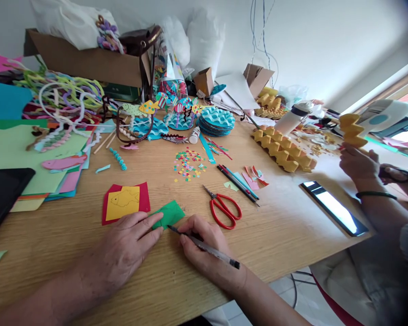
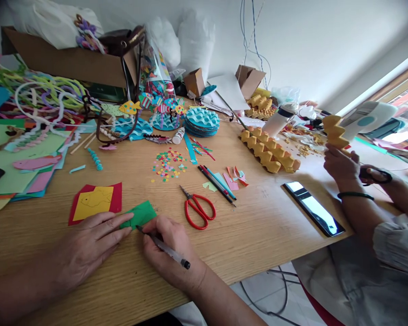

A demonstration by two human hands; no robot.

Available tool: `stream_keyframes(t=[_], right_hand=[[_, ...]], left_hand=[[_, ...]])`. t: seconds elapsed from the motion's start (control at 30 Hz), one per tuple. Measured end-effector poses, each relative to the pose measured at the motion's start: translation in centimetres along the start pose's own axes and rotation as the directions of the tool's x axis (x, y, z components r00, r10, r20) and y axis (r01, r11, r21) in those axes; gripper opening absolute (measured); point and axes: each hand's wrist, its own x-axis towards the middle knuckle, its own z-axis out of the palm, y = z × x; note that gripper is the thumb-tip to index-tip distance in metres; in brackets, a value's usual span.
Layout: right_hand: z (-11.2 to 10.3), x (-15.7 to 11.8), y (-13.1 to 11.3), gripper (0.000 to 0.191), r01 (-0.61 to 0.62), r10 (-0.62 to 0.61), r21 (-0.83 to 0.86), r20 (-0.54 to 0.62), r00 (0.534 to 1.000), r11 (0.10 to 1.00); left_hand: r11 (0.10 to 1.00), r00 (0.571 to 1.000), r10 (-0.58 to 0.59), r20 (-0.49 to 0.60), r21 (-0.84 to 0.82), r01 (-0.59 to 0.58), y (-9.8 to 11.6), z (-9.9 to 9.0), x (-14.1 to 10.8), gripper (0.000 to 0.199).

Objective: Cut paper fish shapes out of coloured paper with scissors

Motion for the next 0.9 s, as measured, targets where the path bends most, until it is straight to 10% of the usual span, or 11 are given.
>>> stream_keyframes(t=[0.9], right_hand=[[-0.1, -0.1, 0.0, 0.009, -0.043, 0.043, -0.001, 0.027, 0.999, 0.999]], left_hand=[[0.999, 0.998, -0.03, -0.048, -0.044, 0.027, 0.0, 0.5, -0.2, 0.032]])
